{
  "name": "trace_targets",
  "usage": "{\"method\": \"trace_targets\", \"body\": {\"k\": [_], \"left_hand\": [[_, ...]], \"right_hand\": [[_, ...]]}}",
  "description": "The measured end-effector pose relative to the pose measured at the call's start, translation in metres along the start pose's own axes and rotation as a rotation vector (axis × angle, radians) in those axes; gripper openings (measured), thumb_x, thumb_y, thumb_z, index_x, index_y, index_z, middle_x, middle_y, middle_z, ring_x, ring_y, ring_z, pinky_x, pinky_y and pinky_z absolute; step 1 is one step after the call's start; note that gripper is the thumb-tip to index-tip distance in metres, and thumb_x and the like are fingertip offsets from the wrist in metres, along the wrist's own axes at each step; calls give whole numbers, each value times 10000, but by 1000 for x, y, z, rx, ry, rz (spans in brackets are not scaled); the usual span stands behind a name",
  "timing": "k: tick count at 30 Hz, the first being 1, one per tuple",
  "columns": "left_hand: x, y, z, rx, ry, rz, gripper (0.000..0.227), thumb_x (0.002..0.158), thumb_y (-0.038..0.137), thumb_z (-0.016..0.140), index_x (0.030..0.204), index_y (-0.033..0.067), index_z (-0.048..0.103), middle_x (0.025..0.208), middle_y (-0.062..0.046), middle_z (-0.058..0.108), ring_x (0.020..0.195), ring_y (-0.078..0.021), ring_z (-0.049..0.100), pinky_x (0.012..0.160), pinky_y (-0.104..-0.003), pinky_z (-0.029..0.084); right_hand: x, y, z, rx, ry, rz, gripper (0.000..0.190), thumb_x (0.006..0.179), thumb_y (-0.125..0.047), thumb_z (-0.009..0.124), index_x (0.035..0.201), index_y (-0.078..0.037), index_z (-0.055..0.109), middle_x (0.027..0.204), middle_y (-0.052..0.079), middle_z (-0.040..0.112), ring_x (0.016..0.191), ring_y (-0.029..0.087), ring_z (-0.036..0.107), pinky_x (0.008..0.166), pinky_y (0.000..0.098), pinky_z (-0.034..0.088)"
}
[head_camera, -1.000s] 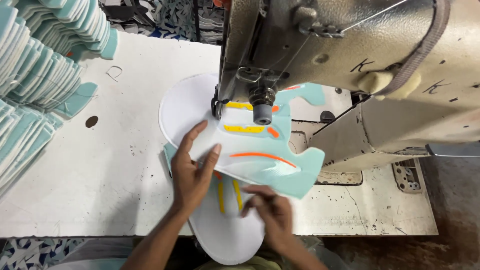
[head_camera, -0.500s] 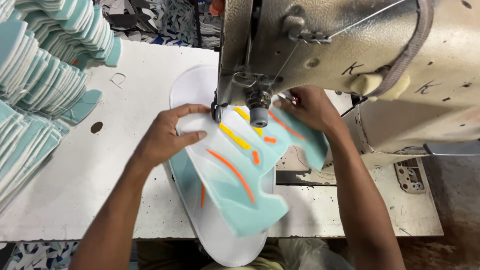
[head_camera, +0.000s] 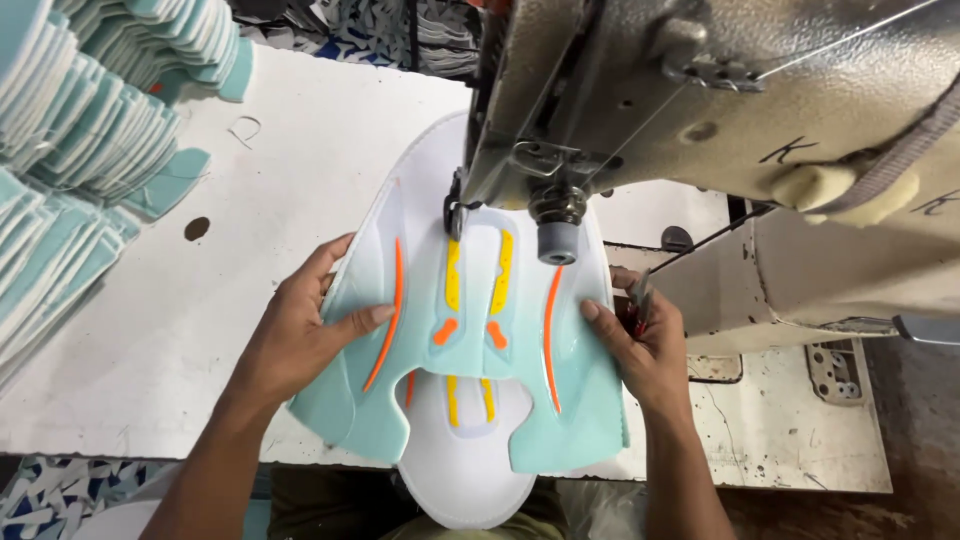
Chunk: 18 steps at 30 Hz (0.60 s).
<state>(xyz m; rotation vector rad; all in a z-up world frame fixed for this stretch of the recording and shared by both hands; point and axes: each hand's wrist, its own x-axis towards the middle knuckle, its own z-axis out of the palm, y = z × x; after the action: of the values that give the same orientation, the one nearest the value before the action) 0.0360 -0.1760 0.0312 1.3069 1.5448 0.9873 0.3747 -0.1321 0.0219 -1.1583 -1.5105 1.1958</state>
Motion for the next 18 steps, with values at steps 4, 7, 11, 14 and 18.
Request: {"method": "trace_targets", "body": {"k": [4,7,11,14,18], "left_hand": [[6,-3,-1,-136,-9,38,790,779,202,810,1478,56,473,1074,-110,770,961,-159,746,830,-312,616],[16,-8,1,-169,-10,92,777,783,164,811,1473,35,478,1079,-120,768,964,-154,740,836,-303,617],[25,-8,-2,-199,7,175,750,798,141,811,1461,8,487,1100,-124,765,995,-149,738,864,-295,615],[35,-9,-3,-218,-1,187,741,799,141,813,1456,3,498,1095,-130,764,984,-152,735,858,-296,616],[44,-5,-4,-221,1,198,751,796,149,820,1457,0,496,1090,-132,766,977,-151,736,854,-293,614]], "right_hand": [[-1,7,4,5,107,17,303,930,-123,743,1181,32,673,915,60,752,753,78,679,666,235,571],[1,3,6,9,131,22,315,928,-138,741,1186,27,667,899,58,754,733,77,683,650,233,572],[8,0,9,48,124,32,328,922,-156,729,1188,19,656,874,50,757,699,71,686,614,223,573],[14,4,9,57,136,26,312,942,-157,740,1172,39,664,877,53,747,696,65,667,612,221,560],[22,0,12,41,149,6,312,944,-169,734,1178,28,671,873,45,746,695,57,667,610,218,559]]}}
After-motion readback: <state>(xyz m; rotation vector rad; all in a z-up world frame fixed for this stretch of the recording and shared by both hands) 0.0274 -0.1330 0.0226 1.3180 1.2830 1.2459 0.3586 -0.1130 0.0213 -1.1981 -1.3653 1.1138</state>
